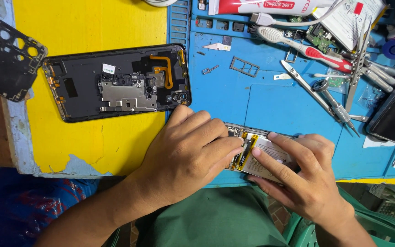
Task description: The person replaces a battery in a disassembled smartphone using their hands and a screwdriver, then attaches the internal components and housing before plugging in a charging cable.
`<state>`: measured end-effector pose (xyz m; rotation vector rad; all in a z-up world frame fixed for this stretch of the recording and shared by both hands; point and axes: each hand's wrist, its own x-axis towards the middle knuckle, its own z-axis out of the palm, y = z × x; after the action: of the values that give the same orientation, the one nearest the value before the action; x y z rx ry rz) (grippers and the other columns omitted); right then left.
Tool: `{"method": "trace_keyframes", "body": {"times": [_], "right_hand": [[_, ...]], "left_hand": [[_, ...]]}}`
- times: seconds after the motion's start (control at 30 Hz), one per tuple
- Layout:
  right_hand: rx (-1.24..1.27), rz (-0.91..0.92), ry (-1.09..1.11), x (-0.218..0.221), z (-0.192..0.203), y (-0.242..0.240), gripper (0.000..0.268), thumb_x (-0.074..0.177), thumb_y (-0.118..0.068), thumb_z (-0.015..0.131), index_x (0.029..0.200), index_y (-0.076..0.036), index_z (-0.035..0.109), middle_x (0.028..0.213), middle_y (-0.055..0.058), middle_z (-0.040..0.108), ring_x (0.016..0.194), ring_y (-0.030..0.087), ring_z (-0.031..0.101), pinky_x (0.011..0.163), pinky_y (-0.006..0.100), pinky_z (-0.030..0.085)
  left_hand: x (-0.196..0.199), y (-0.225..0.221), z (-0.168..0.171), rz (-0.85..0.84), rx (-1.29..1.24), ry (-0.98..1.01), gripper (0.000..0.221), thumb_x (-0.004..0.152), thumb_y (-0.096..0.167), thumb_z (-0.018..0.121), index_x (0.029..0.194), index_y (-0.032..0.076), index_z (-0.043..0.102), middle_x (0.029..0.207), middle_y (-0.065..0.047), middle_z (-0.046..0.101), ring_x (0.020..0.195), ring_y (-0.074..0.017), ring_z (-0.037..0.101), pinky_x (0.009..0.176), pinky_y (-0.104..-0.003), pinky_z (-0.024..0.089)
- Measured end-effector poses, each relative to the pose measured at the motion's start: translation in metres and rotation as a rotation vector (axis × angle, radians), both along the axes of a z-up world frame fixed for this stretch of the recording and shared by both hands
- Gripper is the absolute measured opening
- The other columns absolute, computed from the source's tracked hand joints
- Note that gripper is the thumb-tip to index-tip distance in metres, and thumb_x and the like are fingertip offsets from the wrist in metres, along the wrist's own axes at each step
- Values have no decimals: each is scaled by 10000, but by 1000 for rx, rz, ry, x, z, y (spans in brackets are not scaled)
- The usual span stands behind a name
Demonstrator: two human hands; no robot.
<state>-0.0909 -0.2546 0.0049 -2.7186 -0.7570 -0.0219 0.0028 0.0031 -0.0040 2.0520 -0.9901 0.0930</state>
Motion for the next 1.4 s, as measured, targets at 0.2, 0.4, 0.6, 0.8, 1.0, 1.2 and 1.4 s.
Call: {"method": "trace_keyframes", "body": {"times": [0.2,0.4,0.6,0.8,1.0,1.2,1.4], "right_hand": [[1,1,0,0,-1,0,481,974,-405,730,1381,-171,625,1416,180,553,1121,353,527,1016,511,441],[5,-9,16,0,0,1,483,969,-415,725,1375,-170,634,1414,182,554,1127,352,527,1012,508,438],[-16,-12,35,0,3,0,501,983,-415,702,1414,-179,604,1438,176,542,1129,341,512,1016,509,429],[-72,26,26,2,5,-2,558,973,-440,715,1443,-180,563,1409,172,517,1110,357,508,1010,532,478],[-181,62,64,8,13,-2,618,966,-507,677,1505,-255,507,1300,122,495,1057,317,556,1006,515,446],[-188,107,66,20,21,6,610,965,-500,676,1475,-194,542,1267,98,550,1055,299,582,975,497,454],[-243,133,94,21,23,8,614,964,-528,646,1477,-208,540,1274,97,550,1048,292,584,943,485,458]], "left_hand": [[1,1,-1,-8,-4,4,195,963,82,853,973,96,659,831,-32,531,747,-260,462,682,-413,320],[2,2,-1,-19,-35,17,155,986,83,813,971,93,659,827,-36,523,745,-263,468,693,-418,330],[6,4,9,-57,-135,40,218,972,28,767,833,115,624,792,-15,530,713,-236,457,696,-396,301],[-3,16,6,-278,-69,29,222,977,81,771,832,111,605,837,-32,515,769,-244,488,753,-405,361],[-11,18,2,-276,106,-137,361,1076,-10,622,750,125,548,780,-36,477,754,-208,477,727,-374,406],[-10,19,0,-296,92,-115,318,1070,-13,646,784,110,581,800,-51,538,770,-216,500,729,-383,423],[-8,21,-3,-297,51,-140,323,1073,-16,574,771,98,571,817,-80,563,798,-248,528,738,-387,422]]}}
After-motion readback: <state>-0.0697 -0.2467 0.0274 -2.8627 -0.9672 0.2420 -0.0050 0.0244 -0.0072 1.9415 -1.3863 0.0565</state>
